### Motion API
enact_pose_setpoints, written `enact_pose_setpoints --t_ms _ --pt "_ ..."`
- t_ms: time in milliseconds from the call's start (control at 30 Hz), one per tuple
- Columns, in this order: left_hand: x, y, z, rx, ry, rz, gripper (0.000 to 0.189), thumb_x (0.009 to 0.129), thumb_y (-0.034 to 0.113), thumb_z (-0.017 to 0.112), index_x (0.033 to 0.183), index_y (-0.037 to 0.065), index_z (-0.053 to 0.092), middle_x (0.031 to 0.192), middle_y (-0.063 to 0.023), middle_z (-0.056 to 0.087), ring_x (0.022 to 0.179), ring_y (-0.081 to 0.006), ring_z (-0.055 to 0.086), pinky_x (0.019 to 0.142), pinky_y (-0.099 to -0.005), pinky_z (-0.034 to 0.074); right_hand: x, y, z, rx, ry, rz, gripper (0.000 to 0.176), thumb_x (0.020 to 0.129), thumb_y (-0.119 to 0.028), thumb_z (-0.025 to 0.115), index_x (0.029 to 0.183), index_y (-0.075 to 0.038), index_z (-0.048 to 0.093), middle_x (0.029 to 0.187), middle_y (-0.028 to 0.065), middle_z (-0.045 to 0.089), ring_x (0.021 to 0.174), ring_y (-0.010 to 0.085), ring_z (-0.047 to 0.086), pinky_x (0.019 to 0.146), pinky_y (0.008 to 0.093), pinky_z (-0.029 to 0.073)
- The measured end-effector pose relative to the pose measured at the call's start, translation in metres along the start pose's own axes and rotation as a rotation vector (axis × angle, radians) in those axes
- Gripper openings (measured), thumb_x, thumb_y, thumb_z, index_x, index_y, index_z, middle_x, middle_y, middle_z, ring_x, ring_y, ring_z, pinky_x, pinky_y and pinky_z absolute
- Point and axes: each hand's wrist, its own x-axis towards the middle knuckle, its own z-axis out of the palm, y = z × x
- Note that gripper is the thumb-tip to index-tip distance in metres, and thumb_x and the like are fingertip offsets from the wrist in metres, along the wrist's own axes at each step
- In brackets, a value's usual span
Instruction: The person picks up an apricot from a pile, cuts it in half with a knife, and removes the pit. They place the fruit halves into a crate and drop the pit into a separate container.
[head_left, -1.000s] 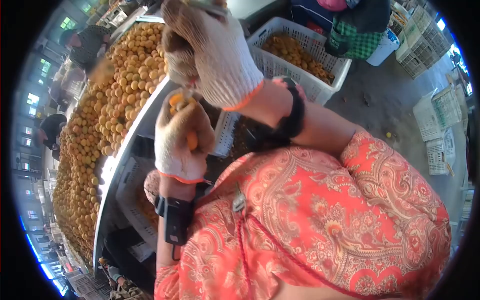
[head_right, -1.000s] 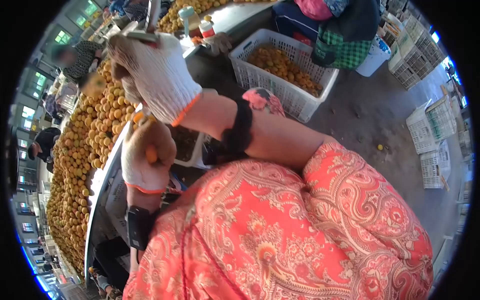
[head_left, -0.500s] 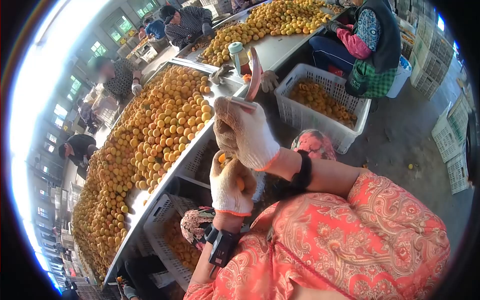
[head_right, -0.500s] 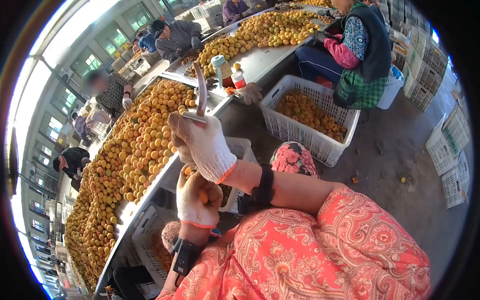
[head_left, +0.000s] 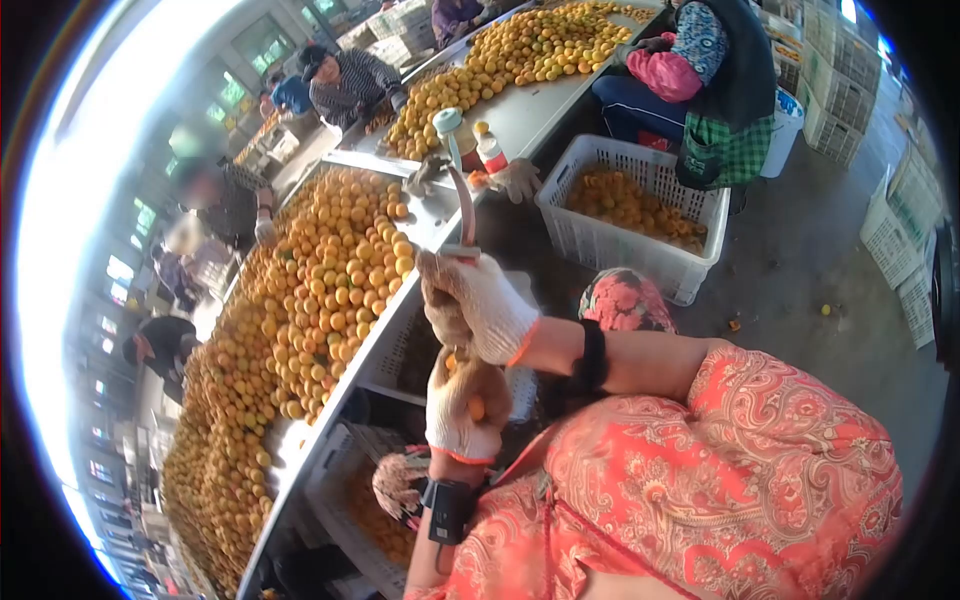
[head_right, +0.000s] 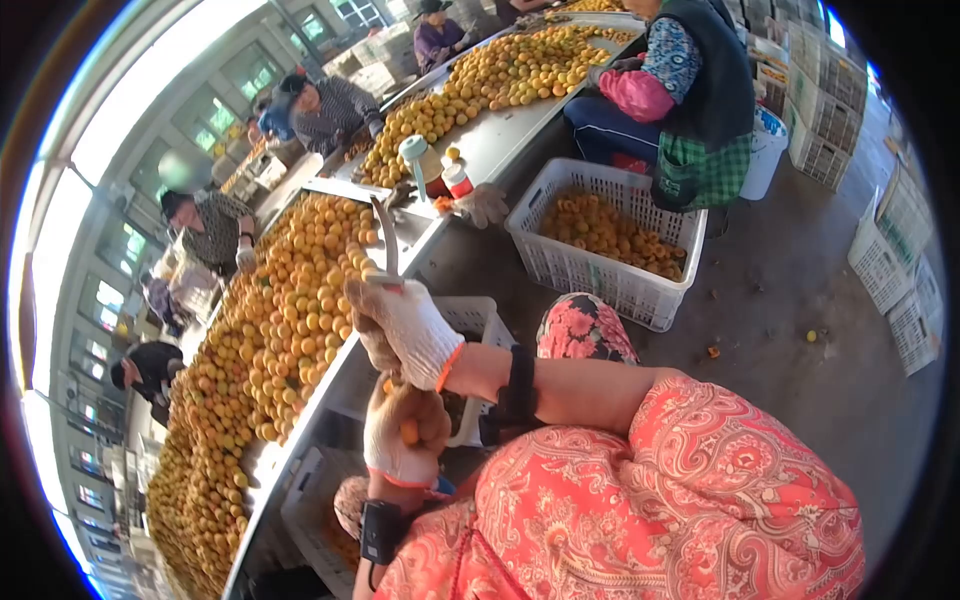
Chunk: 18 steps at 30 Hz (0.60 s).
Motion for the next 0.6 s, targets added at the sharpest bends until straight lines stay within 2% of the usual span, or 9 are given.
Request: enact_pose_setpoints --t_ms 100,167,200,367,467,533,600 --pt "-0.001 0.002 0.0 -0.081 -0.084 -0.008 0.021 0.084 0.009 0.062 0.101 0.011 0.05 0.064 0.0024 0.038 0.046 -0.0089 0.029 0.044 -0.0229 0.022 0.004 0.006 -0.01 0.083 -0.07 0.019 0.035 0.094 -0.032 0.068 0.072 -0.012 0.048 0.056 -0.0024 0.046 0.037 0.0072 0.037 0.033 0.0244 0.025" --pt "0.002 -0.001 -0.001 -0.004 -0.05 -0.058 0.022 0.082 0.007 0.061 0.101 0.011 0.051 0.065 0.0021 0.039 0.047 -0.0084 0.03 0.044 -0.0226 0.023 0.0 0.006 -0.009 0.037 -0.021 -0.06 0.032 0.094 -0.03 0.068 0.074 -0.011 0.051 0.056 -0.0021 0.047 0.036 0.007 0.036 0.033 0.0246 0.025" --pt "0.001 -0.003 0.005 -0.018 0.055 -0.052 0.022 0.081 0.005 0.06 0.1 0.01 0.051 0.065 0.0015 0.041 0.047 -0.008 0.032 0.043 -0.0219 0.024 -0.003 0.006 -0.004 0.026 0.049 -0.075 0.029 0.093 -0.028 0.069 0.076 -0.01 0.054 0.057 -0.0021 0.048 0.036 0.0068 0.036 0.033 0.0249 0.025" --pt "0.015 -0.01 0.001 -0.024 0.147 -0.012 0.027 0.082 0.003 0.06 0.106 0.009 0.053 0.067 0.0004 0.048 0.047 -0.0091 0.042 0.041 -0.022 0.033 0.009 0.008 -0.016 0.088 0.082 -0.018 0.029 0.094 -0.029 0.067 0.077 -0.011 0.054 0.058 -0.0027 0.046 0.037 0.0067 0.035 0.033 0.0252 0.023" --pt "0.02 -0.01 -0.001 0.074 0.172 0.022 0.03 0.081 0.0 0.059 0.11 0.008 0.053 0.07 -0.0005 0.052 0.048 -0.0095 0.048 0.039 -0.023 0.035 0.008 0.008 -0.018 0.133 0.078 0.004 0.03 0.094 -0.03 0.067 0.076 -0.012 0.052 0.057 -0.0028 0.046 0.037 0.007 0.036 0.033 0.025 0.023" --pt "0.023 -0.005 0.008 0.231 0.238 0.044 0.03 0.08 -0.003 0.058 0.109 0.007 0.054 0.072 -0.002 0.055 0.046 -0.0099 0.05 0.037 -0.0225 0.033 0.007 0.005 -0.017 0.101 0.054 0.008 0.031 0.094 -0.031 0.067 0.074 -0.012 0.052 0.056 -0.003 0.045 0.038 0.007 0.036 0.034 0.0249 0.024" --pt "0.029 -0.007 0.001 0.277 0.189 0.109 0.032 0.08 -0.004 0.059 0.11 0.006 0.055 0.078 -0.0035 0.059 0.043 -0.0108 0.05 0.034 -0.021 0.03 0.014 0.016 -0.022 0.123 0.032 0.016 0.032 0.094 -0.032 0.067 0.074 -0.012 0.053 0.056 -0.0038 0.044 0.039 0.0063 0.036 0.034 0.0248 0.023"
